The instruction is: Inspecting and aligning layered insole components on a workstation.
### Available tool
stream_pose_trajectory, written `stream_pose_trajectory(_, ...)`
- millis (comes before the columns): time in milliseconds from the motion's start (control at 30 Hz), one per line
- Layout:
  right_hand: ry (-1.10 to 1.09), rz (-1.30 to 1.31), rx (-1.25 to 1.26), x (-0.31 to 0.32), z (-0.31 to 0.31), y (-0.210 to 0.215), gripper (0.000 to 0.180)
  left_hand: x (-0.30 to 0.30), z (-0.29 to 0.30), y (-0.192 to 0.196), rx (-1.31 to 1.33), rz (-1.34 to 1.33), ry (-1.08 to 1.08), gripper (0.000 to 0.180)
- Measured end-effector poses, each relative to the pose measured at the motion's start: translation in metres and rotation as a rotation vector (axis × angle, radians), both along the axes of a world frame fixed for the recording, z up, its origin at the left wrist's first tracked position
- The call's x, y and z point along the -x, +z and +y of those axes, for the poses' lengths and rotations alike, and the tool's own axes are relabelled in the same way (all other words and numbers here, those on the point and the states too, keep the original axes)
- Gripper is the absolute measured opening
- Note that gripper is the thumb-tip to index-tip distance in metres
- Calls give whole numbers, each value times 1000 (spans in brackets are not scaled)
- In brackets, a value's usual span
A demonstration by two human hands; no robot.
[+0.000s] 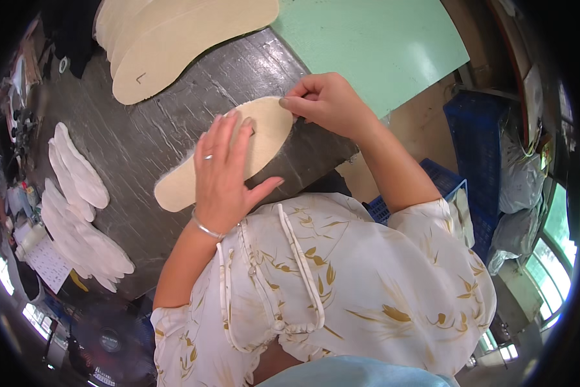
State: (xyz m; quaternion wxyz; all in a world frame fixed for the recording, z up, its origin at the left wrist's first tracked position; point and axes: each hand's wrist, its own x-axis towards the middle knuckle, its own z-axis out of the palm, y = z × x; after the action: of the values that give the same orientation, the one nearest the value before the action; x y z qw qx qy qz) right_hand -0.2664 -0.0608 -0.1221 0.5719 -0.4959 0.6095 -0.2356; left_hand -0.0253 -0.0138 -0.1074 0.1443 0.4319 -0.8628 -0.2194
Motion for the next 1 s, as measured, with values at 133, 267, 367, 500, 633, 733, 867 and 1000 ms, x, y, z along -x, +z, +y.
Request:
stream_pose_trajectory(133,4,-213,-54,3,-3,15,25,30,-3,-4,96,29,61,88)
stream_pose_trajectory(267,17,-345,-3,-4,-6,37,22,17,-4,7,-66,267,164,71)
stream_pose_trajectory(367,96,-441,69,-13,-11,50,22,3,-2,20,-60,358,235,53)
stream_pose_trajectory(500,158,-446,306,-31,-10,55,22,-11,6,38,30,393,366,37)
stream_pose_trajectory(633,149,-244,682,-46,-1,53,30,-20,15,50,135,402,414,31)
stream_pose_trajectory(733,145,-238,921,-59,10,51,36,-23,23,57,178,424,409,31)
stream_pose_trajectory(867,87,-135,1181,-75,9,54,31,-30,33,70,199,446,412,31)
stream_pose_trajectory(1000,104,-122,1358,-90,6,71,27,-41,38,87,194,541,440,30)
